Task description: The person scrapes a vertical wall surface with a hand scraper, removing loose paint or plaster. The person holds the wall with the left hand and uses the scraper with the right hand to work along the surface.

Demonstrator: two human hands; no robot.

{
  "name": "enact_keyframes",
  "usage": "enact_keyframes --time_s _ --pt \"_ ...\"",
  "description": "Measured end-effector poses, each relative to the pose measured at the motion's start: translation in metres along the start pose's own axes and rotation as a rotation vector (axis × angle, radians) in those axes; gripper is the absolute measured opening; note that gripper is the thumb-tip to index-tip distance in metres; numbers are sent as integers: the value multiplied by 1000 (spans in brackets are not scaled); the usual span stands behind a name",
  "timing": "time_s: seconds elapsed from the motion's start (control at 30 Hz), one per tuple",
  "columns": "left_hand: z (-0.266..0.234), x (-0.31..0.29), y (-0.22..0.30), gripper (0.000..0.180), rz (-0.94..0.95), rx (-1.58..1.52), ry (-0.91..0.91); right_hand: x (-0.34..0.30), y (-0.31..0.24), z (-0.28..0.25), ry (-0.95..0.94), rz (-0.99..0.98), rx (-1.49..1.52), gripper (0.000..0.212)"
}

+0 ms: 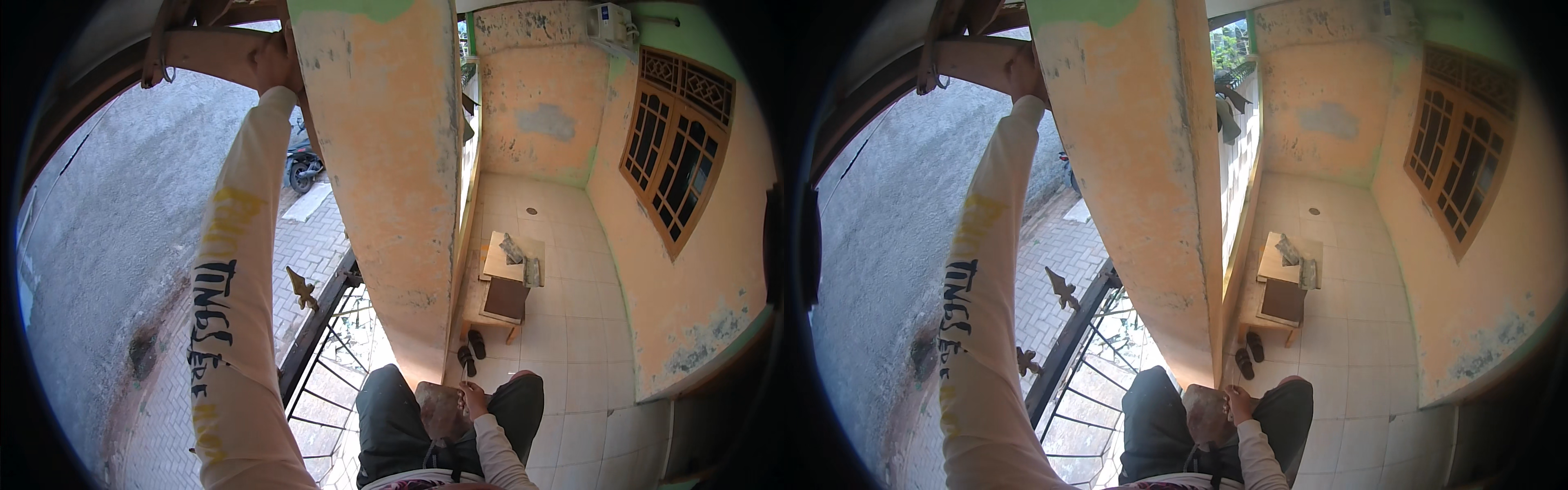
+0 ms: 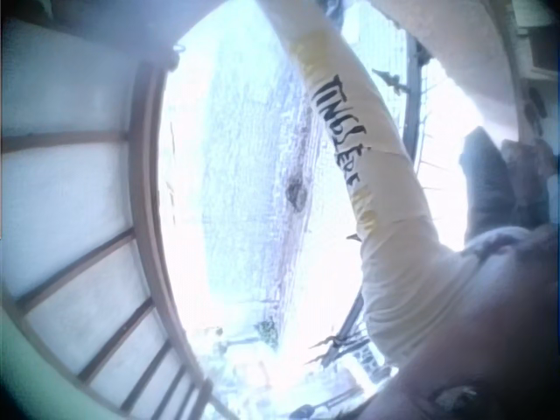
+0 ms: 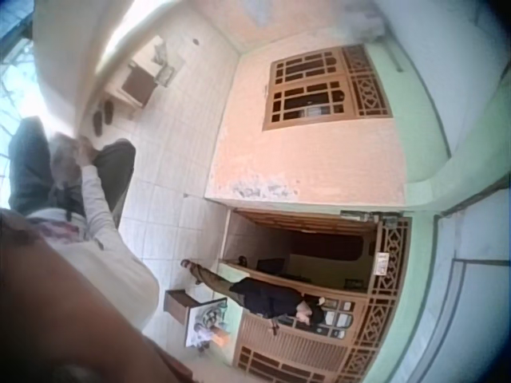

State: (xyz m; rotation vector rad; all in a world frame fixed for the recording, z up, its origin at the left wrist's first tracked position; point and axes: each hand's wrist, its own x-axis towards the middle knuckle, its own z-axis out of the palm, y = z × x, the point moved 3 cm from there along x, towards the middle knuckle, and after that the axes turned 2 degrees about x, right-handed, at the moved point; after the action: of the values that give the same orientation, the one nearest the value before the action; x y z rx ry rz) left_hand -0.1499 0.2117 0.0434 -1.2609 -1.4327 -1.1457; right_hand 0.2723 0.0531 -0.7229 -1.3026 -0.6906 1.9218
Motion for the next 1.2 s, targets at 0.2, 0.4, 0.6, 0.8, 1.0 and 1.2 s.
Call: enact_keyframes --time_s 0.2,0.4,0.6,0.8,1.0,1.2 --pt "-6 -1 5 65 -23 -78 36 8 4 -10 21 -21 -38 28" --pt "-16 -12 20 64 -67 -111 73 7 3 -18 33 18 -33 20" --pt "-21 -13 26 64 -99 -135 72 12 12 -28 42 35 -50 18" --pt "-25 -15 25 63 -105 -156 36 15 15 -31 46 74 -101 14" --pt "-22 -16 24 62 -99 -155 108 16 17 -30 72 106 -106 15" --pt "-15 -18 21 61 -78 -162 170 15 21 -31 66 62 -173 15"
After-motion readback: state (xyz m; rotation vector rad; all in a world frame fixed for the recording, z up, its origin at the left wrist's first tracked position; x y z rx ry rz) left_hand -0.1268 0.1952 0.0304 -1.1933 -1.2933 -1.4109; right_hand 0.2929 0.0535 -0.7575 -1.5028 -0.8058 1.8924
